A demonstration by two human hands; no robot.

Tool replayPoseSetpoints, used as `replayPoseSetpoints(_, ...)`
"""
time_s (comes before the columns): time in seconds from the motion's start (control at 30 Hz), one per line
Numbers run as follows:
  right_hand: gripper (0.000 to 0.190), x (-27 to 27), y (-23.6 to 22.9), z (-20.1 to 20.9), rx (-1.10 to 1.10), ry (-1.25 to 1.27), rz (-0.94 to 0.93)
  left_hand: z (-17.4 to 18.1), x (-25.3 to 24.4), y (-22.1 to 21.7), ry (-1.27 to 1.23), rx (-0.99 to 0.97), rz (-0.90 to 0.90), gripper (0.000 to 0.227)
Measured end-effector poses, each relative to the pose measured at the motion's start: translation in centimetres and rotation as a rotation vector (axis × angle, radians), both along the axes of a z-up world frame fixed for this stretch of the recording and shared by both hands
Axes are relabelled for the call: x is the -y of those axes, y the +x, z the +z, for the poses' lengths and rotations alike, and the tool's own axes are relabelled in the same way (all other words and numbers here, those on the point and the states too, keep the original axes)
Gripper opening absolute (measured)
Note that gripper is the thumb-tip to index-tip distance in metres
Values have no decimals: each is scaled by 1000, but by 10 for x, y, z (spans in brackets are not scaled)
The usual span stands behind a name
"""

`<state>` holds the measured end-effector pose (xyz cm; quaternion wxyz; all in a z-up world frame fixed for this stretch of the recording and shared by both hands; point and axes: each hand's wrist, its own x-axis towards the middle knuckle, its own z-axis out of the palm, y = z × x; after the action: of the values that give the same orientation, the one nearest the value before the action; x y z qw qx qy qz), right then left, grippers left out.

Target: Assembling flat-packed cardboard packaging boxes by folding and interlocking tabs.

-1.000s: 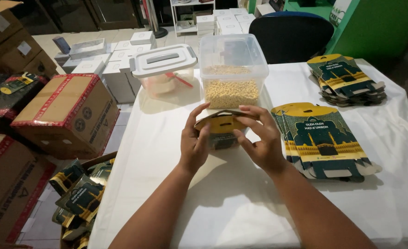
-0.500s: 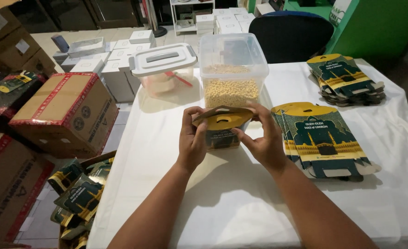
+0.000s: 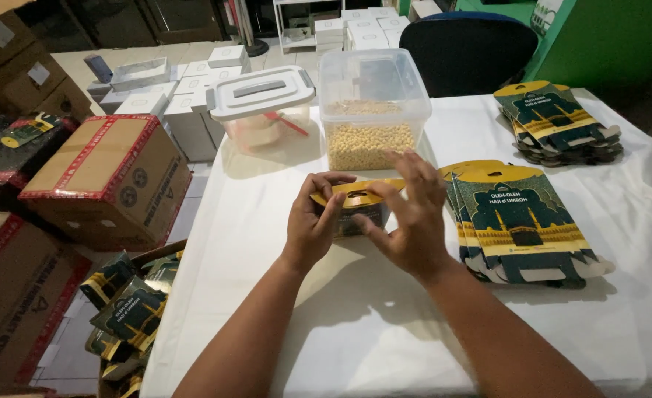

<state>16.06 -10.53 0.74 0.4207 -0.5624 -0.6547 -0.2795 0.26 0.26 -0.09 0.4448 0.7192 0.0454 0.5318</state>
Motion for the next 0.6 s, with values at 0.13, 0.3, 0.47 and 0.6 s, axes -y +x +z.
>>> replayPoseSetpoints(0.13, 51, -2, -20, -1, 131, -71, -57, 4, 4, -3, -8, 3, -15, 28)
replayPoseSetpoints(0.3, 57, -1, -21, 1, 213, -86, -53, 4, 4, -2, -12, -35, -1, 29)
replayPoseSetpoints(0.47, 31, -7, 19, -10, 41, 54, 4, 5, 3, -3, -80, 43, -14, 30)
replayPoseSetpoints(0.6, 12, -2, 26, -8, -169, 161, 26, 2, 1, -1, -103, 78, -34, 28)
